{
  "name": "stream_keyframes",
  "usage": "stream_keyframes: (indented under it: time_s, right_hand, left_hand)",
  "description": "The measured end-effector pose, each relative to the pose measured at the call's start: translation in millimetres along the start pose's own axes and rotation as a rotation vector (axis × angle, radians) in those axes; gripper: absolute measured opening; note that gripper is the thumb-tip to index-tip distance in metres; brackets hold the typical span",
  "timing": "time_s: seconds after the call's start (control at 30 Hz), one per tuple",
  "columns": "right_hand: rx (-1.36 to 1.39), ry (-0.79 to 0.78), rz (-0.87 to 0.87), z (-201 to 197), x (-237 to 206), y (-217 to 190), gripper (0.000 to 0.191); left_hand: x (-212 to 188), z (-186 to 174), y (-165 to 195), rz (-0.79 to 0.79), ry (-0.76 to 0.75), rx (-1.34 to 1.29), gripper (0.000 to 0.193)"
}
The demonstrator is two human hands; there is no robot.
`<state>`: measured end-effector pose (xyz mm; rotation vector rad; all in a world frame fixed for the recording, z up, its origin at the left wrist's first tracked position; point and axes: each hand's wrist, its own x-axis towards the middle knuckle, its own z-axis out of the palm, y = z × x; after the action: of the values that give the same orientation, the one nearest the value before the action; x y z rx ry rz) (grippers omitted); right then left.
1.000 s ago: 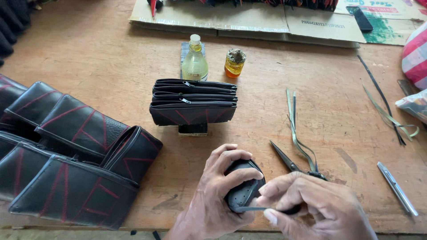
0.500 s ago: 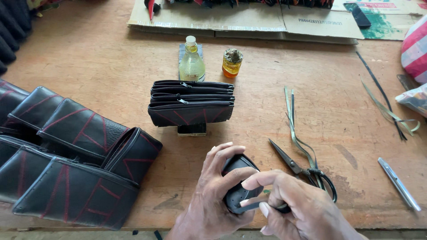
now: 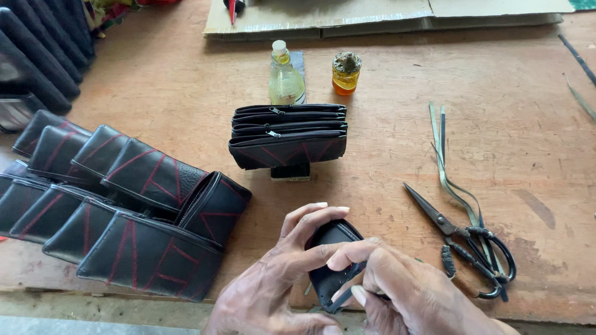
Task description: The person assembles a black leather pouch with red stitching by hand, folding and pressing the edges to shape the item. The person uses shears to trim excess material from the pouch. The finished pouch is placed on the table.
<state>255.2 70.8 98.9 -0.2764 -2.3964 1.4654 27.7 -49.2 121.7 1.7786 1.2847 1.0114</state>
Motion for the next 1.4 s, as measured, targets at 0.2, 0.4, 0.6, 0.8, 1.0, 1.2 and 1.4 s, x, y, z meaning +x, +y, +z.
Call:
stream_keyframes:
  time_s: [0.2,0.4,0.6,0.8,1.0,1.2,1.4]
  right_hand:
    - [0.127,-0.134,0.249,2.7,-0.2,6.8,0.024]
    - [0.071,-0.022,-0.078,4.5,2.1,9.6,0.028]
    - [0.153,0.025,0.004,-1.7,-1.6,2.4,0.030]
    - [-0.133,0.031,0.133,-16.7,0.1,-0.1,0.022]
    - [-0.045,-0.011,0.101,-25.7,9.8,4.1,0.027]
    - [-0.083,-0.052,0.091,-25.5,13.2,3.3,0.024]
    - [-0.022,-0.055,0.113,-23.4,14.4,0.5,0.022]
  left_hand:
    - [2.7,0.4,4.8,-0.048,0.011,-0.067,0.068]
    - [0.9,7.0,-1.1,-0.044,0.049,-0.098,0.066]
    - [-2.1,17.4,-8.5,0.005,0.092,-0.072,0.057]
    - [-10.1,27.7,-24.4,0.049,0.163,-0.143,0.060]
    - [-17.3,40.1,-46.2,0.085,0.178,-0.198,0.062]
    - [-23.4,46.6,-54.3,0.081,0.194,-0.203,0.061]
    - [-20.7,51.1,-55.5,0.096,0.242,-0.180,0.064]
